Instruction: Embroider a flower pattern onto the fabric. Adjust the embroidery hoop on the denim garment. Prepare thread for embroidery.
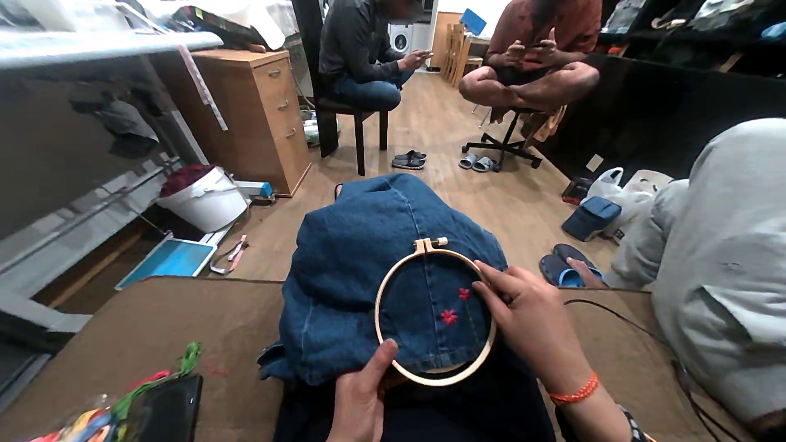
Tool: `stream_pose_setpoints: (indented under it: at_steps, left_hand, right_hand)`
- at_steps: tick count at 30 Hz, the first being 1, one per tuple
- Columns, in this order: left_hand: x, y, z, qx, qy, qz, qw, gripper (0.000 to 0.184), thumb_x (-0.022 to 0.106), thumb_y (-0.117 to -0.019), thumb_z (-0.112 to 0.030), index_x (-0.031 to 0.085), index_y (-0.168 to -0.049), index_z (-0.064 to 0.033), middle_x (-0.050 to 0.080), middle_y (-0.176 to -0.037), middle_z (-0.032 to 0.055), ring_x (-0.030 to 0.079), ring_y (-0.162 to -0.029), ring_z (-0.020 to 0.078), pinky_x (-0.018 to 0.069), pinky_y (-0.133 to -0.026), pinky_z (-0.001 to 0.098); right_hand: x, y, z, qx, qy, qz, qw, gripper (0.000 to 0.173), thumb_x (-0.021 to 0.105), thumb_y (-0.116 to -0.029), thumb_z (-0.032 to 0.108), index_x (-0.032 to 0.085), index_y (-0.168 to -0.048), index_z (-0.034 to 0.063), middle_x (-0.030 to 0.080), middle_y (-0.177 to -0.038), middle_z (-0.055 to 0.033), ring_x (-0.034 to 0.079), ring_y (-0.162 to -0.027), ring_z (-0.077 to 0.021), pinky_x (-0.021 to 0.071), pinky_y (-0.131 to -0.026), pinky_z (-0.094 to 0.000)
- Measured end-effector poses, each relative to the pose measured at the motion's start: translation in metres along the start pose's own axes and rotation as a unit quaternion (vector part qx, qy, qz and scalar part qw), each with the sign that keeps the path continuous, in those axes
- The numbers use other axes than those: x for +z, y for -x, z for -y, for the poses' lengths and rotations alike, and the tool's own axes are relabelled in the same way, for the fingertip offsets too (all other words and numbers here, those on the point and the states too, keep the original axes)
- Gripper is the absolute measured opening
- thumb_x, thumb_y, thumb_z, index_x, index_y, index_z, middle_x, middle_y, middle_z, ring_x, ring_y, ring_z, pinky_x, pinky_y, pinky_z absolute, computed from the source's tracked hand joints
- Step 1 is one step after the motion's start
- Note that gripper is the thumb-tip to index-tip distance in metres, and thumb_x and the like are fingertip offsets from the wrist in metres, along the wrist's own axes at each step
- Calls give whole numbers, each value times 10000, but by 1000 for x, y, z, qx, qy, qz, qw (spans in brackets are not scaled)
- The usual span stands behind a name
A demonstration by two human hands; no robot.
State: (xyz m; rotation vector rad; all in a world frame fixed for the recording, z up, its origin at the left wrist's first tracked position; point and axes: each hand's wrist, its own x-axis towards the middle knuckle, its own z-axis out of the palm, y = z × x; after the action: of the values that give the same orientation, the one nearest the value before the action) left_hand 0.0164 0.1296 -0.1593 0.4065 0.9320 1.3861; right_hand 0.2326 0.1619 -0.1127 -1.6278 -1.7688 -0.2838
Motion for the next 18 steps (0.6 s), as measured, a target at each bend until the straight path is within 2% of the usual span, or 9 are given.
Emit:
stream_pose_setpoints:
  at_steps: [1, 3, 6, 9, 13, 18]
  left_hand:
    - [2, 0, 0, 10, -13, -13, 1000, 163, 637, -944, 38, 615, -1106, 46, 757, -918, 121, 762, -794, 220, 658, -719, 392]
    - [3, -3, 1, 20, -22, -27, 999, 228, 681, -919, 53, 612, -1137, 65, 753, -956, 143, 763, -834, 242, 661, -741, 416]
    - [2, -6, 2, 12, -19, -28, 999, 230, 680, -925, 51, 618, -1144, 76, 754, -975, 161, 765, -848, 257, 661, -750, 424]
    - [1, -8, 3, 6, -15, -15, 1000, 220, 665, -941, 44, 614, -1152, 81, 753, -981, 173, 767, -842, 270, 663, -747, 433]
    - [3, -10, 1, 0, -20, -17, 1000, 195, 654, -962, 19, 628, -1145, 82, 757, -984, 166, 769, -847, 267, 664, -754, 421]
    - [7, -10, -2, -42, -20, -16, 999, 145, 591, -1003, 3, 620, -1127, 72, 755, -947, 153, 765, -800, 245, 658, -718, 388]
  right_hand:
    - [1, -1, 0, 0, 1, 2, 1000, 286, 700, -912, 199, 797, -1165, 106, 626, -719, -45, 598, -608, -168, 517, -563, -342]
    - [1, -1, -2, 3, -9, 4, 1000, 288, 713, -905, 201, 797, -1167, 115, 641, -734, -34, 612, -620, -157, 529, -569, -333]
    - [3, 1, -9, 31, -56, -1, 998, 275, 708, -894, 242, 805, -1129, 138, 712, -786, 13, 659, -684, -106, 554, -626, -311]
    - [5, 1, -14, 108, -147, 17, 983, 170, 731, -895, 231, 787, -1039, 162, 742, -817, 55, 692, -708, -47, 593, -652, -277]
    - [8, -4, -19, 197, -250, 57, 946, 94, 744, -924, 142, 781, -1010, 132, 745, -823, 25, 689, -698, -79, 585, -640, -305]
    - [14, -10, -16, 218, -242, 60, 944, 112, 673, -986, 147, 764, -1015, 89, 719, -834, -8, 666, -741, -101, 552, -694, -348]
